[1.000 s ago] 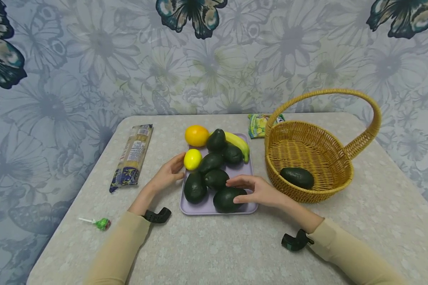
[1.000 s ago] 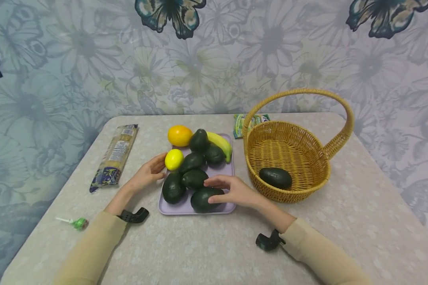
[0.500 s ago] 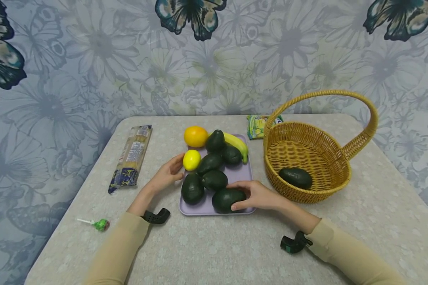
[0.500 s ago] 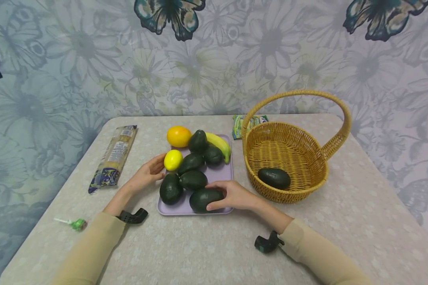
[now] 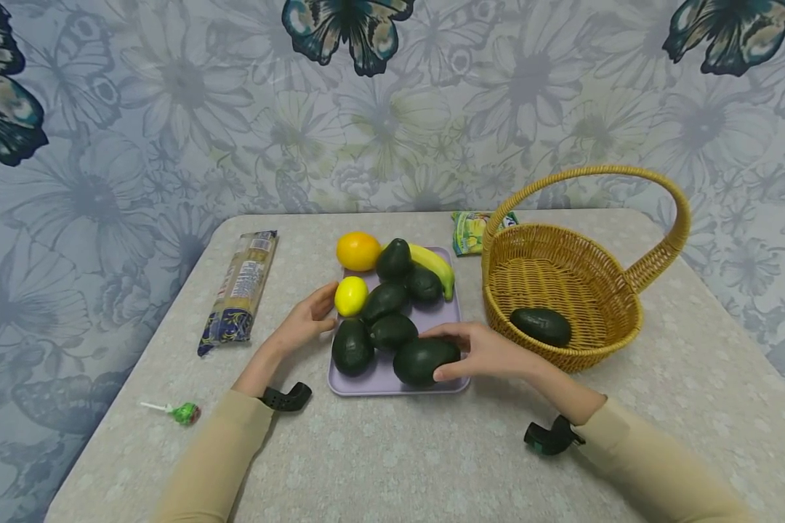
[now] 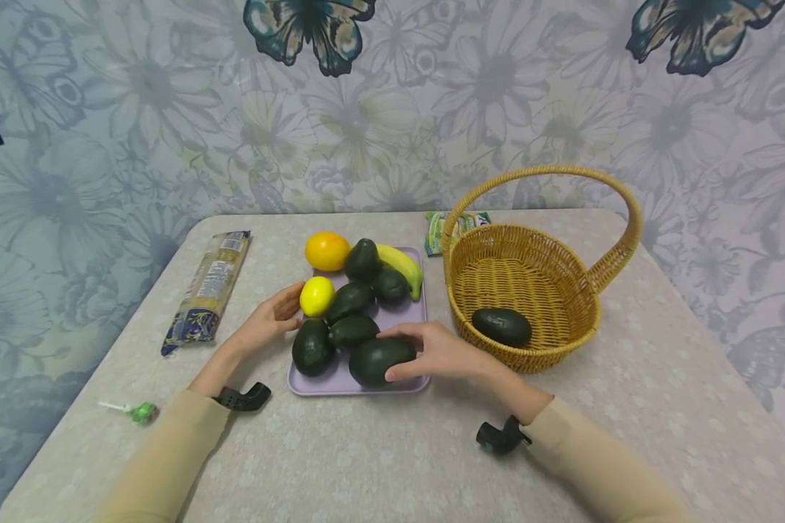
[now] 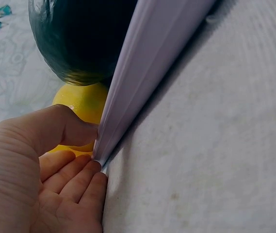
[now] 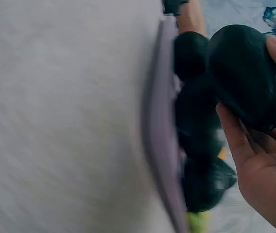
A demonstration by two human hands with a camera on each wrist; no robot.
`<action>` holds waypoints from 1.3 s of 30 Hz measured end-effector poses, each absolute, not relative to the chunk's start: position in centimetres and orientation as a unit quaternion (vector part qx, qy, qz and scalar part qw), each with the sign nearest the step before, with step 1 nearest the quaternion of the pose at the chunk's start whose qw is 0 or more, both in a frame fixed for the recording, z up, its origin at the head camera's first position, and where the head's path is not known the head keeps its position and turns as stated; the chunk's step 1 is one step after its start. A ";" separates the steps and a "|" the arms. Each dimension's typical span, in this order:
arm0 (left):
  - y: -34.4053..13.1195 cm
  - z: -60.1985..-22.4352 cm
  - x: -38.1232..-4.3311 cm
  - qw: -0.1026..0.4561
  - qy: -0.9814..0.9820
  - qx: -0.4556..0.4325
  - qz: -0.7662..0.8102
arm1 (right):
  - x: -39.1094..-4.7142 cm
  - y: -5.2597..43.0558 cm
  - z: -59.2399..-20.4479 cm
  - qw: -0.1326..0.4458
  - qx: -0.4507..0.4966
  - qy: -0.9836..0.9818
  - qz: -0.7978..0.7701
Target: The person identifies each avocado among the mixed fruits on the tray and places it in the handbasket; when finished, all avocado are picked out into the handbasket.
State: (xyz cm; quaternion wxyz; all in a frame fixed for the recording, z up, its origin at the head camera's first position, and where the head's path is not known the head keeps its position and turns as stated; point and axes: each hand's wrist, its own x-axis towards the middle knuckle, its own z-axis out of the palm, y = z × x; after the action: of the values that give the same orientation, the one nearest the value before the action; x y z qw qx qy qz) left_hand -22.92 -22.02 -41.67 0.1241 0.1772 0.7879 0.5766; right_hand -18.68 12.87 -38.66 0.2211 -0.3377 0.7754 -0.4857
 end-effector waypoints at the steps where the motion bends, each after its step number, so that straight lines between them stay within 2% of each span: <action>1: -22.1 -41.9 -23.0 0.124 0.787 0.176 0.578 | -18.7 13.1 -38.1 0.221 -0.339 0.773 -0.489; 8: -22.8 -44.2 -24.3 0.122 0.786 0.169 0.582 | -19.2 16.0 -34.4 0.182 -0.341 0.764 -0.517; 17: -23.0 -44.4 -24.4 0.115 0.788 0.178 0.578 | -20.5 21.2 -32.3 0.122 -0.300 0.773 -0.545; 29: -22.7 -44.5 -24.2 0.114 0.780 0.176 0.590 | -22.6 25.7 -34.3 0.088 -0.153 0.845 -0.506; 39: -22.8 -44.6 -24.2 0.115 0.778 0.176 0.592 | -24.6 26.2 -36.7 0.129 -0.169 0.862 -0.460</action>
State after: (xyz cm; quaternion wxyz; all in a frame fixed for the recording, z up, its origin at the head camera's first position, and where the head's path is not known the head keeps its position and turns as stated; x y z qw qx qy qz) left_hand -24.22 -22.77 -44.56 0.1152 0.1756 0.7777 0.5925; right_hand -24.62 26.19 -36.74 0.1290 -0.1695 0.8618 -0.4603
